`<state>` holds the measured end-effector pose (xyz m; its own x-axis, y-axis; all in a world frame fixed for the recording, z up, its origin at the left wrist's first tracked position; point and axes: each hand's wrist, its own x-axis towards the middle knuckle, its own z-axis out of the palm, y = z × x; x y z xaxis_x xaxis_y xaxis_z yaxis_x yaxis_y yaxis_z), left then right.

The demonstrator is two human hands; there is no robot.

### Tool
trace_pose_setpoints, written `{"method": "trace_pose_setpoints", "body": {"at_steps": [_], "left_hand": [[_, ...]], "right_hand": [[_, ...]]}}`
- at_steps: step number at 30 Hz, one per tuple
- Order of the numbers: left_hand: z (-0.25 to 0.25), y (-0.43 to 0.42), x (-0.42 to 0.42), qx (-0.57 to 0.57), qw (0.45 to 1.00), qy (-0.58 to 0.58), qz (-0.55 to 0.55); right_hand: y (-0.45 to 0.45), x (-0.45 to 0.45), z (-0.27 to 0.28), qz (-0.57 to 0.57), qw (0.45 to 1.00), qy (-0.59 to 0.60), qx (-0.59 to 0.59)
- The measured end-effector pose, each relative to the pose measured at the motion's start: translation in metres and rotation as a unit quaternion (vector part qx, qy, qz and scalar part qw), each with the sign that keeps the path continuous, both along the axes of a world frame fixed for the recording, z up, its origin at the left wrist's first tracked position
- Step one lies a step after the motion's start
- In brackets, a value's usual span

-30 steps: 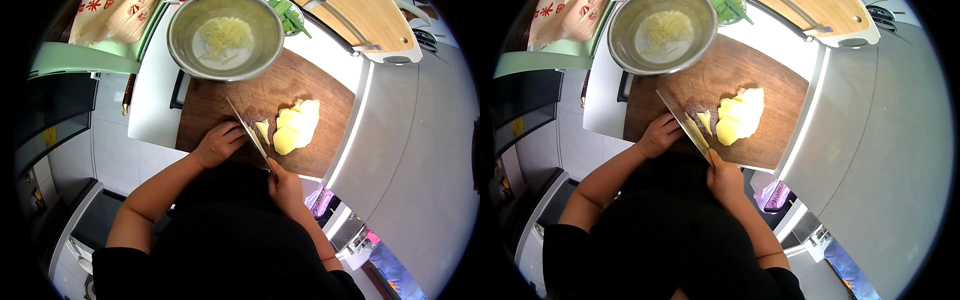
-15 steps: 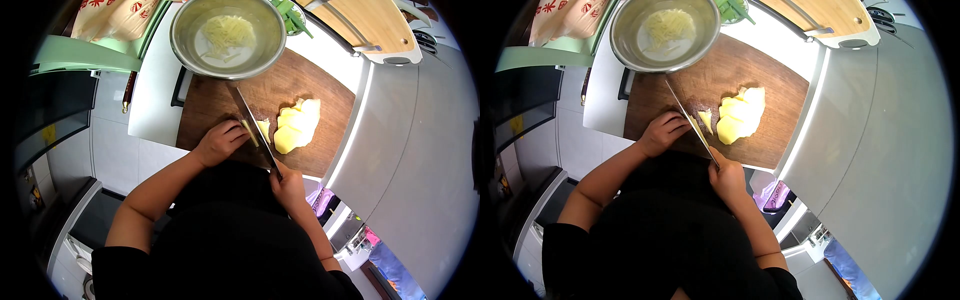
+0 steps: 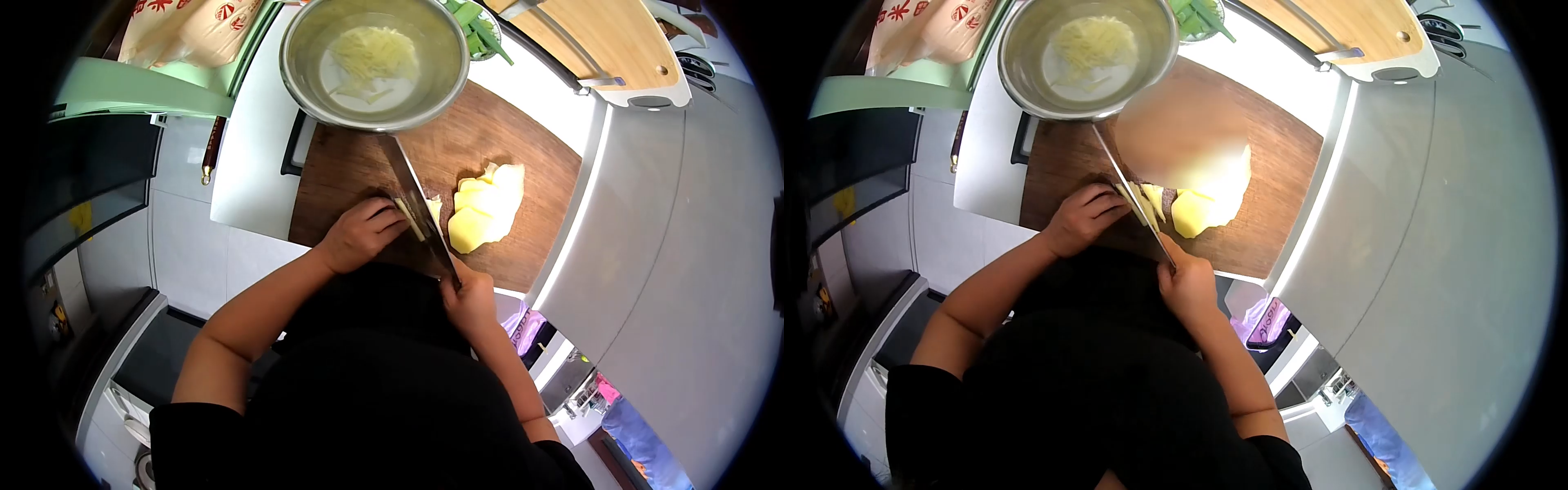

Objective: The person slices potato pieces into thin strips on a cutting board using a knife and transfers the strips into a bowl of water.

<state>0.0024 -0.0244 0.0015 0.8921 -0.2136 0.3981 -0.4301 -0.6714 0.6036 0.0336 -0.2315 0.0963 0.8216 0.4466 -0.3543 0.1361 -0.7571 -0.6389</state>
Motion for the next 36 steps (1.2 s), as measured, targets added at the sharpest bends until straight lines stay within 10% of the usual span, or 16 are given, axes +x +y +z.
{"method": "trace_pose_setpoints", "body": {"at_steps": [29, 36], "left_hand": [[-0.001, 0.001, -0.001, -0.014, 1.0, -0.01, -0.004], [0.06, 0.026, -0.012, -0.176, 0.959, -0.198, 0.099]], "right_hand": [[-0.008, -0.005, 0.013, 0.018, 0.999, 0.006, -0.04], [-0.022, -0.006, 0.033, 0.077, 0.989, -0.079, -0.097]]}}
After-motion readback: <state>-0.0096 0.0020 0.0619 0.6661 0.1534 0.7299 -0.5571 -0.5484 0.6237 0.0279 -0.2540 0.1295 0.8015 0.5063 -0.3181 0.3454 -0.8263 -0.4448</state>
